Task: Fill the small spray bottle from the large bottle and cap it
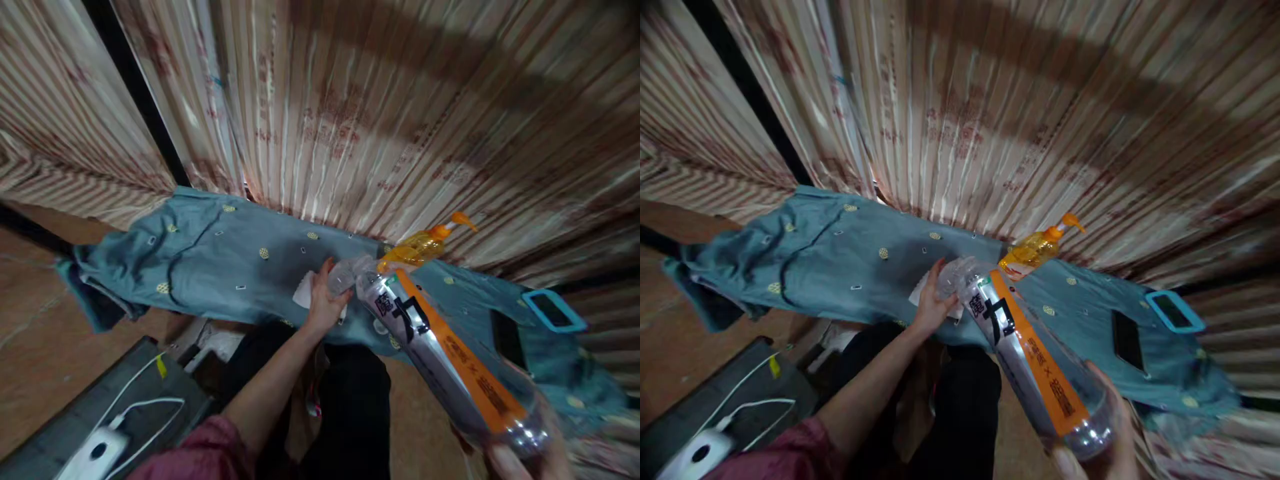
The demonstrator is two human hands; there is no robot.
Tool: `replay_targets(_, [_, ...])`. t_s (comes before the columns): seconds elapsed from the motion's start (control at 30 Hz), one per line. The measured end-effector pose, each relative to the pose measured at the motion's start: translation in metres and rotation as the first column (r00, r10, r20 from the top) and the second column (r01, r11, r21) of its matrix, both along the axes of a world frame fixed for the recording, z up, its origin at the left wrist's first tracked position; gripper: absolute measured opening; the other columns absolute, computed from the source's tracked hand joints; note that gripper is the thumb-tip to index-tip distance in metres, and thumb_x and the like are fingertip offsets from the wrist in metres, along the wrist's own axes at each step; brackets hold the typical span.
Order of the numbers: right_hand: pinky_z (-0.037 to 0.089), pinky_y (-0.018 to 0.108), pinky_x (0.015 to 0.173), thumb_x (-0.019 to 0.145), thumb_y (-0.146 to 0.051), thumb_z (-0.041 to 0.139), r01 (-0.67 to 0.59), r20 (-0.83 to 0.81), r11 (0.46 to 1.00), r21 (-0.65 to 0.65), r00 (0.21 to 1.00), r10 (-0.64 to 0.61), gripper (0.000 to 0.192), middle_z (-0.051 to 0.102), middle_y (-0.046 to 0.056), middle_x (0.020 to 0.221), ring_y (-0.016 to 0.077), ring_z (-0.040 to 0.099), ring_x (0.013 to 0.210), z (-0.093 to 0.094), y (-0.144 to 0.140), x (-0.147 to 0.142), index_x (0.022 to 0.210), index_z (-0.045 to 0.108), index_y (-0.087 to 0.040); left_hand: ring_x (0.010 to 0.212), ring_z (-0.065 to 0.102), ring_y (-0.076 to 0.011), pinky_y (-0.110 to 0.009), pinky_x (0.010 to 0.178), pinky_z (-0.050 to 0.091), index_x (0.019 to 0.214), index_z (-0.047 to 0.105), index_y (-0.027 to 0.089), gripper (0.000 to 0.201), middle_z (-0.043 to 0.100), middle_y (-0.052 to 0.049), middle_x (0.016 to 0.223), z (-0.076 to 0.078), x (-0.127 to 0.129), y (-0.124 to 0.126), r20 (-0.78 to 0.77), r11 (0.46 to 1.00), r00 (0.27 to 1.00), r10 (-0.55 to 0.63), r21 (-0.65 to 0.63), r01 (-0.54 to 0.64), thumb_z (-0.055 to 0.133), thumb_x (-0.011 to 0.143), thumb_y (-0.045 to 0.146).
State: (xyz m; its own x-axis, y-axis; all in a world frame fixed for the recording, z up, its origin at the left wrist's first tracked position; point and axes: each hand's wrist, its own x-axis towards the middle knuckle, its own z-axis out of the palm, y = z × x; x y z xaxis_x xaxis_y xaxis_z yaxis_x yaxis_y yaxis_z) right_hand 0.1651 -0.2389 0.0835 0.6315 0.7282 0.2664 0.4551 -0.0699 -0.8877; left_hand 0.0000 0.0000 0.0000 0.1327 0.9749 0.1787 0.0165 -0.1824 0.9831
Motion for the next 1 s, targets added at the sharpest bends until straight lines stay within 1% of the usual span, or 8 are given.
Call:
replay_targets(0.1, [0.044,0.058,0.102,0.077,-0.051,0.071,-0.021,0.007,1.000,-0.003,1.000,0.021,0.080,0.057,0.013,0.135,0.0426,0.045,0.134,-0.001,-0.001,0.001,0.148,0.045,-0.026,0.131,0.054,-0.0310,-0.053,0.117,0.035,0.145,0.042,0.015,0.081,0.060,-0.014,0.138,-0.001,0.000,0.002,0.001,1.000,1.000,0.011,0.018,-0.011,0.075,0.070,0.016])
replay_targets(0.2, [0.047,0.057,0.099,0.076,-0.051,0.072,-0.022,0.015,1.000,-0.001,1.000,0.022,0.081,0.057,0.013,0.135,0.0425,0.049,0.130,0.000,-0.002,0.001,0.148,0.044,-0.026,0.134,0.053,-0.0309,-0.055,0.119,0.033,0.144,0.042,0.016,0.080,0.060,-0.014,0.140,-0.001,0.000,0.002,0.004,1.000,1.000,0.014,0.023,-0.014,0.074,0.071,0.014])
replay_targets(0.3, [0.046,0.058,0.100,0.077,-0.051,0.070,-0.011,0.022,1.000,-0.002,1.000,0.011,0.082,0.055,0.013,0.139,0.0434,0.046,0.134,0.001,-0.002,-0.001,0.150,0.043,-0.025,0.135,0.053,-0.0309,-0.054,0.119,0.032,0.145,0.042,0.017,0.080,0.059,-0.014,0.141,0.000,0.000,0.002,0.003,1.000,1.000,0.007,0.014,-0.007,0.074,0.071,0.014])
replay_targets(0.4, [0.046,0.059,0.101,0.078,-0.048,0.068,-0.022,0.044,1.000,-0.002,0.999,0.022,0.081,0.055,0.013,0.138,0.0430,0.043,0.137,0.002,-0.002,-0.002,0.151,0.041,-0.024,0.134,0.053,-0.0314,-0.054,0.118,0.034,0.145,0.043,0.018,0.080,0.060,-0.013,0.141,0.001,0.000,0.002,0.000,1.000,1.000,0.009,0.003,-0.009,0.074,0.071,0.014])
replay_targets(0.63, [0.046,0.061,0.100,0.077,-0.048,0.070,-0.028,0.011,1.000,-0.012,1.000,0.028,0.083,0.052,0.015,0.144,0.0444,0.044,0.136,0.006,-0.003,-0.001,0.151,0.040,-0.025,0.133,0.055,-0.0315,-0.054,0.117,0.036,0.144,0.043,0.019,0.078,0.061,-0.013,0.140,0.002,0.001,0.001,-0.010,1.000,1.000,0.011,0.005,-0.011,0.074,0.072,0.014])
replay_targets(0.73, [0.048,0.060,0.099,0.077,-0.046,0.071,-0.039,0.012,0.999,-0.017,0.999,0.040,0.083,0.053,0.015,0.143,0.0441,0.047,0.134,0.007,-0.004,0.000,0.151,0.041,-0.024,0.134,0.054,-0.0308,-0.054,0.118,0.035,0.144,0.042,0.020,0.078,0.061,-0.013,0.140,0.002,0.001,0.001,-0.012,1.000,1.000,0.014,0.006,-0.014,0.073,0.072,0.013])
replay_targets(0.9, [0.050,0.060,0.098,0.078,-0.046,0.070,-0.041,0.002,0.999,-0.020,0.999,0.041,0.082,0.050,0.014,0.147,0.0440,0.046,0.135,0.009,-0.004,0.000,0.151,0.041,-0.025,0.134,0.054,-0.0301,-0.054,0.118,0.035,0.144,0.043,0.019,0.078,0.061,-0.013,0.140,0.001,0.002,0.001,-0.018,1.000,1.000,0.017,0.008,-0.017,0.072,0.072,0.012])
replay_targets(1.0, [0.046,0.063,0.102,0.079,-0.051,0.068,-0.025,-0.020,0.998,-0.051,1.000,0.024,0.081,0.047,0.013,0.151,0.0447,0.044,0.138,0.014,-0.002,-0.004,0.151,0.040,-0.025,0.134,0.054,-0.0302,-0.053,0.117,0.037,0.144,0.043,0.020,0.078,0.060,-0.013,0.141,0.000,0.002,0.001,-0.015,1.000,1.000,0.018,0.024,-0.018,0.072,0.073,0.013])
